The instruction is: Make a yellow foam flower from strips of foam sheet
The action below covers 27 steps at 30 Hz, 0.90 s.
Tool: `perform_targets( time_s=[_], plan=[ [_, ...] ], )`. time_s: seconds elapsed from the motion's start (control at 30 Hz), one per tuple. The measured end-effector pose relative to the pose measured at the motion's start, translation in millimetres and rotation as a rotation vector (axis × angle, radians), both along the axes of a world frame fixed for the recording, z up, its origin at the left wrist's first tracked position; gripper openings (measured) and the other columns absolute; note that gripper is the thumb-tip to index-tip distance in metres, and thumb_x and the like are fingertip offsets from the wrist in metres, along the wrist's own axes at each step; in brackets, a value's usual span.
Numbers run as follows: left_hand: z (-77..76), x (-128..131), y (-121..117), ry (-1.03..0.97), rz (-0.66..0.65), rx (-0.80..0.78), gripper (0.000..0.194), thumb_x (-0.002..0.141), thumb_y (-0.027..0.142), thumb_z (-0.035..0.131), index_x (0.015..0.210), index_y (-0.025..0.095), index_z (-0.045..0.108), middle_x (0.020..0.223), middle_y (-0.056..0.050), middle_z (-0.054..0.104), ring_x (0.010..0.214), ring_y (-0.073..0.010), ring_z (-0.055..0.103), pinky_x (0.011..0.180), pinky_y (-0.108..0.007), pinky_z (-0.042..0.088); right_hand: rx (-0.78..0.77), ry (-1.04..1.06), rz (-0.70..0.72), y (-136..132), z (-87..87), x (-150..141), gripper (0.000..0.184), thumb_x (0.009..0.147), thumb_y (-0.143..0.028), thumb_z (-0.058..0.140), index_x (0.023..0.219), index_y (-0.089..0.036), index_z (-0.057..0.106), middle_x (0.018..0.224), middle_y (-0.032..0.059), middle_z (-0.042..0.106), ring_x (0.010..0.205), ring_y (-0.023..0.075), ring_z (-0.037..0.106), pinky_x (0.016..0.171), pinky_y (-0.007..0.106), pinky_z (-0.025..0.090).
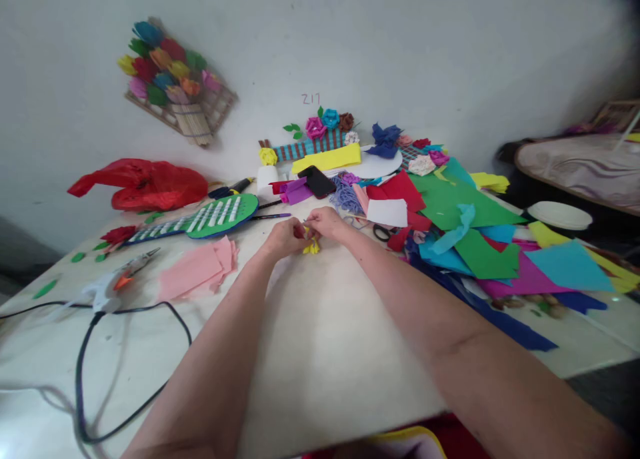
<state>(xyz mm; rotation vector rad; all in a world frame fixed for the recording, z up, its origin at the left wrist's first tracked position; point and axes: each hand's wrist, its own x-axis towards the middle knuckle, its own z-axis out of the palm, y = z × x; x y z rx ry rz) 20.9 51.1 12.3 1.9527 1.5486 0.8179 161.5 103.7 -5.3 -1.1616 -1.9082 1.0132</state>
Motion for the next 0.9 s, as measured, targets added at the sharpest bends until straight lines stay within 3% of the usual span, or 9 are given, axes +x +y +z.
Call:
perform_targets(
  time_s=[0.17, 0.33, 0.53, 0.9],
  plan=[
    [-2.6, -2.0, -2.6, -0.015, -0.103, 0.111, 0.015, 0.057, 0.024, 0.062, 0.068, 0.015, 0.057, 0.061, 0.002, 0.057, 0.054, -0.0094, 0.049, 0.052, -0.021, 0.037, -0.013, -0.005, -0.022, 2.2, -4.0, -0.4, 0.010, 0.076, -0.018, 0.055, 0.069, -0.013, 0.060, 0.052, -0.0011, 0.060, 0.046, 0.0089, 0.056, 0.049, 0.019, 0.046],
    [-5.8, -0.4, -4.2, -0.069, -0.220, 0.090, 0.016, 0.063, 0.024, 0.057, 0.074, 0.015, 0.065, 0.066, 0.000, 0.061, 0.052, -0.0080, 0.048, 0.053, -0.020, 0.038, 0.050, -0.063, -0.079, 4.1, -4.3, 1.1, 0.009, 0.073, -0.020, 0.058, 0.067, -0.013, 0.061, 0.053, -0.0016, 0.060, 0.046, 0.0076, 0.054, 0.048, 0.017, 0.043],
    [-8.0, -0.4, -2.8, -0.077, -0.160, 0.042, 0.013, 0.065, 0.024, 0.055, 0.071, 0.014, 0.061, 0.061, 0.001, 0.057, 0.051, -0.0084, 0.045, 0.049, -0.020, 0.035, -0.012, -0.022, -0.068, 0.3, -1.5, 0.9, 0.010, 0.073, -0.018, 0.057, 0.064, -0.013, 0.058, 0.043, -0.0054, 0.050, 0.040, 0.0063, 0.048, 0.043, 0.016, 0.039],
    [-10.7, -1.4, -3.7, -0.265, -0.078, -0.051, 0.017, 0.070, 0.030, 0.054, 0.075, 0.015, 0.054, 0.055, 0.003, 0.049, 0.046, -0.0084, 0.041, 0.045, -0.021, 0.031, -0.192, 0.131, -0.042, -11.6, 10.9, -2.5, 0.015, 0.073, -0.006, 0.054, 0.060, -0.013, 0.053, 0.042, -0.0043, 0.053, 0.040, 0.0067, 0.051, 0.042, 0.016, 0.043]
  ],
)
